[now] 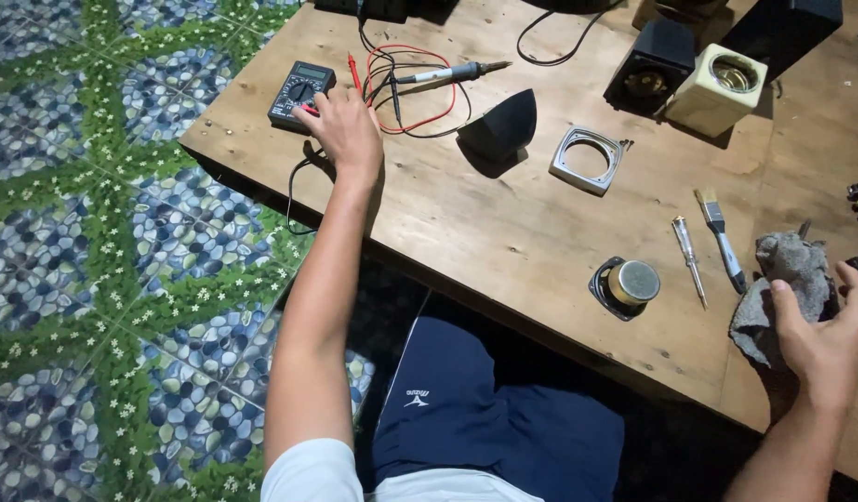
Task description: Testing the electrical continuity of a speaker using a digital multimeter after cleaning it with a cloth.
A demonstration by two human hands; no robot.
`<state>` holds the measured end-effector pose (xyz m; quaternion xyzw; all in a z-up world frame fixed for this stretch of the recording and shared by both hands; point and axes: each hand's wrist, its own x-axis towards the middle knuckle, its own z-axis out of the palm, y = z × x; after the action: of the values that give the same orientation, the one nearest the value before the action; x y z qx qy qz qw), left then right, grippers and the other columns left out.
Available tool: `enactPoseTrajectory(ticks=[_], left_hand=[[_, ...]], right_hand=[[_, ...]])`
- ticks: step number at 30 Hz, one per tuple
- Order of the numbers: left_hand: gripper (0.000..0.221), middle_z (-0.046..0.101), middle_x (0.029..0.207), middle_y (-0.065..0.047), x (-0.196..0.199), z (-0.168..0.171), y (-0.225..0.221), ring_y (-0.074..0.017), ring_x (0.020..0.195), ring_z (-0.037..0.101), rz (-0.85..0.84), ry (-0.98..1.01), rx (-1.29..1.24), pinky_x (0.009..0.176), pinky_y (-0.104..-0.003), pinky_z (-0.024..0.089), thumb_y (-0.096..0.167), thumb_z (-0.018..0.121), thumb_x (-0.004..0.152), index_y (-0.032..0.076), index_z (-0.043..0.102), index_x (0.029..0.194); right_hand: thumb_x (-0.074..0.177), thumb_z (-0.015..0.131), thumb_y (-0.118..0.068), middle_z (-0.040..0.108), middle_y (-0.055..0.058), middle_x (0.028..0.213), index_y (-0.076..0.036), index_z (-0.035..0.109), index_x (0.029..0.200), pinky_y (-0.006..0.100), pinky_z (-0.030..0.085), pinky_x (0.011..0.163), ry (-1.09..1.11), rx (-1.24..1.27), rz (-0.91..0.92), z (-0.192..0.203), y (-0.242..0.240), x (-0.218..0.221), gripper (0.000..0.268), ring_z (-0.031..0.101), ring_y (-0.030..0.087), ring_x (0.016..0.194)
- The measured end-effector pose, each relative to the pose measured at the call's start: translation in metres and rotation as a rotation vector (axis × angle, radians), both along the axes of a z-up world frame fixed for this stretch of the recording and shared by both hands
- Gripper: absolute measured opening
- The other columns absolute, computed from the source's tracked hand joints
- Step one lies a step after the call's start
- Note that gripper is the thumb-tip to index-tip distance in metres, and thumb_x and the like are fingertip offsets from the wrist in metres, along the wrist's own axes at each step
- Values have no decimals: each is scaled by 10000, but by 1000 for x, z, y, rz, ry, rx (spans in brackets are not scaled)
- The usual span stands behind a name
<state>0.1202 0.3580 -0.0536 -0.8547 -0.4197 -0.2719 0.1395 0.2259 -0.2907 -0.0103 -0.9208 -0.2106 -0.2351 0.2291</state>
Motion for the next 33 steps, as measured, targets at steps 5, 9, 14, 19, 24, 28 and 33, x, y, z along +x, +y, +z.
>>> enactPoseTrajectory(ticks=[5, 9, 14, 19, 24, 28, 33], left_hand=[[143, 728, 935, -89, 14, -4, 12, -316, 960, 629, -126, -38, -3, 1041, -694, 297, 313, 738, 898, 190, 785, 953], [311, 732, 710, -80, 14, 16, 9, -343, 806, 681, -174, -130, -32, 978, -629, 319, 447, 667, 946, 179, 764, 1072], [240, 690, 681, -55, 18, 18, 19, -309, 719, 670, -214, -126, -47, 958, -574, 346, 354, 730, 921, 149, 735, 1047], [88, 755, 848, -38, 17, 9, 25, -295, 857, 671, -115, 114, -60, 924, -550, 344, 287, 715, 842, 223, 755, 887], [367, 709, 706, -60, 33, -5, 19, -285, 673, 672, -371, 111, -115, 925, -506, 404, 514, 709, 958, 147, 692, 963], [242, 718, 675, -38, 26, 28, -20, -270, 730, 670, -422, 8, 12, 969, -535, 395, 396, 716, 965, 183, 749, 856], [335, 746, 1140, -119, 17, 20, -78, -484, 1373, 497, -540, 117, 143, 1134, -848, 81, 403, 551, 1045, 160, 782, 1037]], right_hand=[[1110, 797, -126, 567, 362, 1453, 142, 551, 1539, 603, 435, 947, 3, 24, -20, 7, 6, -12, 562, 524, 518, 1282], [1123, 788, -81, 578, 364, 1471, 176, 572, 1516, 533, 405, 1085, -76, 56, 34, 5, 5, -14, 517, 539, 501, 1342], [1166, 758, -18, 562, 385, 1468, 189, 560, 1517, 560, 404, 1094, -79, 72, 44, 19, 23, -36, 453, 527, 525, 1350], [1147, 724, 68, 577, 381, 1451, 225, 563, 1503, 519, 394, 1163, -111, 102, 87, 11, 22, -37, 421, 546, 507, 1349], [1121, 754, 66, 579, 394, 1488, 184, 599, 1481, 563, 398, 1151, -159, 75, 53, -4, 15, -32, 409, 533, 536, 1386], [1110, 748, 139, 560, 408, 1457, 241, 595, 1439, 572, 417, 1170, -195, 94, 102, -6, 16, -34, 377, 534, 537, 1366], [1122, 785, 105, 571, 401, 1469, 237, 628, 1454, 591, 439, 1119, -220, 18, 49, -16, 7, -34, 391, 541, 536, 1359]])
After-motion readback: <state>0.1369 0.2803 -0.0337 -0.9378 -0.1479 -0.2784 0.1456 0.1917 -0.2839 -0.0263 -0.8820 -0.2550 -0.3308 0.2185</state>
